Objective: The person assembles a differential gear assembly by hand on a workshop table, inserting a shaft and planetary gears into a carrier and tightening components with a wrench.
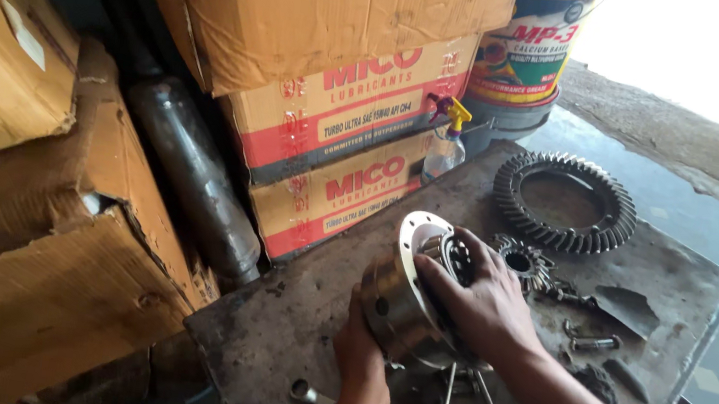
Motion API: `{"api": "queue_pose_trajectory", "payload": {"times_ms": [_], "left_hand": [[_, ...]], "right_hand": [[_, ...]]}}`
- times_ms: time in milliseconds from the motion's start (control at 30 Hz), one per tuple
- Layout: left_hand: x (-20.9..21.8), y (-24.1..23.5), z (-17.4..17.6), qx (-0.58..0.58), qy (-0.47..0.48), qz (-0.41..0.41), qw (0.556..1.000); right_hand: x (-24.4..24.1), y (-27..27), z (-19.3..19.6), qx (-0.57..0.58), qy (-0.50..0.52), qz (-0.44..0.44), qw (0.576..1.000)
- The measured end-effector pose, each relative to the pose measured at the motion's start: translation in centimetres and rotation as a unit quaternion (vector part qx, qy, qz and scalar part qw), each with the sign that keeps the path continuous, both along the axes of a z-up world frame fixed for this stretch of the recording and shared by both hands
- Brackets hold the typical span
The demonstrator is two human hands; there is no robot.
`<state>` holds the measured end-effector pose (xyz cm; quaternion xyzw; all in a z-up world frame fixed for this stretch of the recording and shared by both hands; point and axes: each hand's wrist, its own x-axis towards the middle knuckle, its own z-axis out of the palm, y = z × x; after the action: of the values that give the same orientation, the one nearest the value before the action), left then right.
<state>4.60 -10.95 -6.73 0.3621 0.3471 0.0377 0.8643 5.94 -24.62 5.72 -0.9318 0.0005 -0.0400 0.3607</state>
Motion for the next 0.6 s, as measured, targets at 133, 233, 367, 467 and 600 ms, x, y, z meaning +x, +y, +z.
{"api": "queue_pose_trajectory", "payload": {"times_ms": [133,233,367,467,600], "left_hand": [[-0.4,-1.2,0.0,-0.089,-0.058,0.039,0.994],[-0.3,-2.1,-0.2,-0.029,-0.063,0.111,0.991],[0.0,-1.4,-0.4,-0.016,-0.150,0.068,0.986],[-0.2,0.4,-0.2,-0.105,-0.136,-0.044,0.984],[0.0,0.0,0.3,-0.131,-0.145,-0.064,0.979]], "right_hand": [[0.3,-0.2,0.3,0.036,0.023,-0.011,0.999],[0.1,-0.1,0.1,0.067,0.003,-0.043,0.997],[0.3,-0.5,0.3,0.051,0.010,-0.041,0.998],[0.6,-0.5,0.0,0.078,0.034,-0.042,0.995],[0.9,-0.6,0.3,0.147,0.049,-0.050,0.987]]}}
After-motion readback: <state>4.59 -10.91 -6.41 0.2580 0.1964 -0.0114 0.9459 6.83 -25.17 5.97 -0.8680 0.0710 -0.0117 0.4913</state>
